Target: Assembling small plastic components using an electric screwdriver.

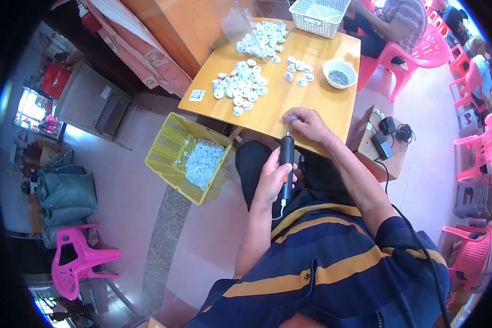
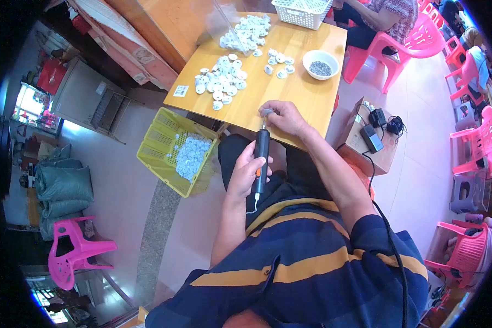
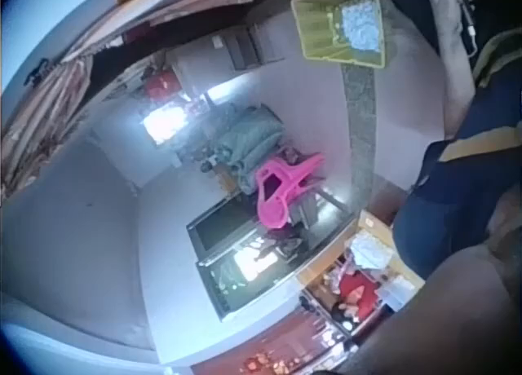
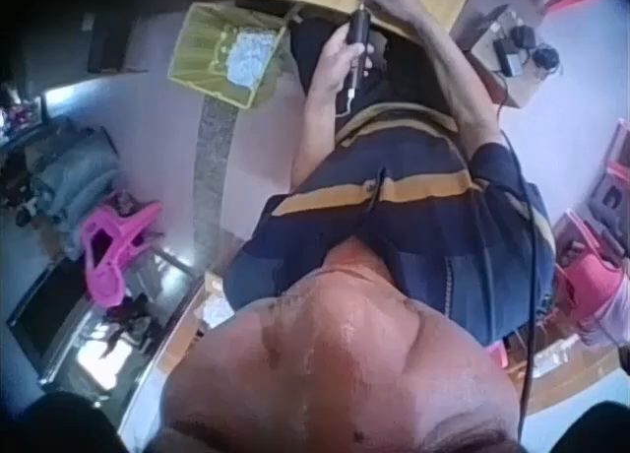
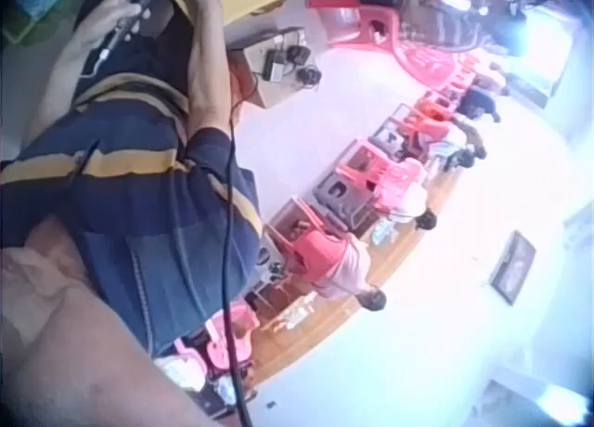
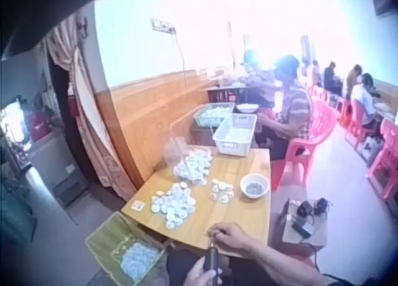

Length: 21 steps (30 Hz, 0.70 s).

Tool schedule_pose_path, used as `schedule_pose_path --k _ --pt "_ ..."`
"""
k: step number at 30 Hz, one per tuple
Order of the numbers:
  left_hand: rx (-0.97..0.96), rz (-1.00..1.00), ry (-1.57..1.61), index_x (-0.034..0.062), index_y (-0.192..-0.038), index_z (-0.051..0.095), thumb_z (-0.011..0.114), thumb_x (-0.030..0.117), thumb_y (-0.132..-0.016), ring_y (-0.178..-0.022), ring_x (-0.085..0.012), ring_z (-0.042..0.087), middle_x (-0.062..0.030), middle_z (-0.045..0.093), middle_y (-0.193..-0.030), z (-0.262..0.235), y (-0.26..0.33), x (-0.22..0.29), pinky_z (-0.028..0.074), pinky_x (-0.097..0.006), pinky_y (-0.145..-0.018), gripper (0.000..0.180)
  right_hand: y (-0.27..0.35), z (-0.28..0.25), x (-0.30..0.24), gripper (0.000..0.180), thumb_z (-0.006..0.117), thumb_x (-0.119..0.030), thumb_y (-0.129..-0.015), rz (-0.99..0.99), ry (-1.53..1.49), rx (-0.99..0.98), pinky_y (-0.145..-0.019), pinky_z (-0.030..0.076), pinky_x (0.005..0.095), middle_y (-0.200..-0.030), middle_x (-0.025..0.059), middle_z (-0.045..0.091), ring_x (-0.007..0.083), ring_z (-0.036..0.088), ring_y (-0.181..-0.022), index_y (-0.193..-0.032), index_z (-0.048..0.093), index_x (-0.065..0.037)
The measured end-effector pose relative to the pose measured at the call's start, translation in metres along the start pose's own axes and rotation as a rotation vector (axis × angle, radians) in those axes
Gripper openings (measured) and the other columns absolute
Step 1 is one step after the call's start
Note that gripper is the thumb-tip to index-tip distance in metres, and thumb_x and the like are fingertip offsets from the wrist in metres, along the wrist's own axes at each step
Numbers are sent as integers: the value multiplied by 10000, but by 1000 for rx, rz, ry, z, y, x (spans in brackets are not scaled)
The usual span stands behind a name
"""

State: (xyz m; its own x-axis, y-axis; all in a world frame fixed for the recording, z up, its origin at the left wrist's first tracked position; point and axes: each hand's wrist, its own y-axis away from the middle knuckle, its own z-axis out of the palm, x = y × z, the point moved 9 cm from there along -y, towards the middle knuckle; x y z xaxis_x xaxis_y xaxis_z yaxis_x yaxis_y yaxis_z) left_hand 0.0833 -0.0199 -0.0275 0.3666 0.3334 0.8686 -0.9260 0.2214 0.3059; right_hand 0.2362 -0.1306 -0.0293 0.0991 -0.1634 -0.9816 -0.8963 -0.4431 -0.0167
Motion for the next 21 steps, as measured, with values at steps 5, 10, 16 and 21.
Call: schedule_pose_path --k 5,10,16,21 --pt "6 12 6 27 -1500 363 543 76 -939 -714 -138 660 -107 645 -991 0 5 0 575 -263 -588 591 9 2 -9 218 551 -41 -947 7 38 9 -740 572 276 -935 55 722 111 679 -741 -1098 704 -16" --pt "4 5 5 30 -1503 360 540 77 -941 -719 -140 661 -110 645 -995 -2 2 1 574 -265 -593 592 3 2 -1 222 554 -38 -939 3 -41 9 -742 574 281 -946 56 726 112 682 -743 -1101 705 -18" --pt "1 19 0 34 -1508 358 542 76 -937 -718 -138 657 -105 645 -1000 0 1 3 572 -267 -593 601 3 0 -3 226 556 -43 -935 -16 -11 6 -742 572 278 -937 58 728 113 683 -751 -1104 704 -12" --pt "16 12 -15 40 -1510 361 541 70 -930 -716 -132 648 -98 643 -996 0 1 3 563 -268 -592 608 5 1 -7 216 559 -66 -954 -10 -6 0 -739 566 275 -906 55 717 112 679 -750 -1103 702 -4"
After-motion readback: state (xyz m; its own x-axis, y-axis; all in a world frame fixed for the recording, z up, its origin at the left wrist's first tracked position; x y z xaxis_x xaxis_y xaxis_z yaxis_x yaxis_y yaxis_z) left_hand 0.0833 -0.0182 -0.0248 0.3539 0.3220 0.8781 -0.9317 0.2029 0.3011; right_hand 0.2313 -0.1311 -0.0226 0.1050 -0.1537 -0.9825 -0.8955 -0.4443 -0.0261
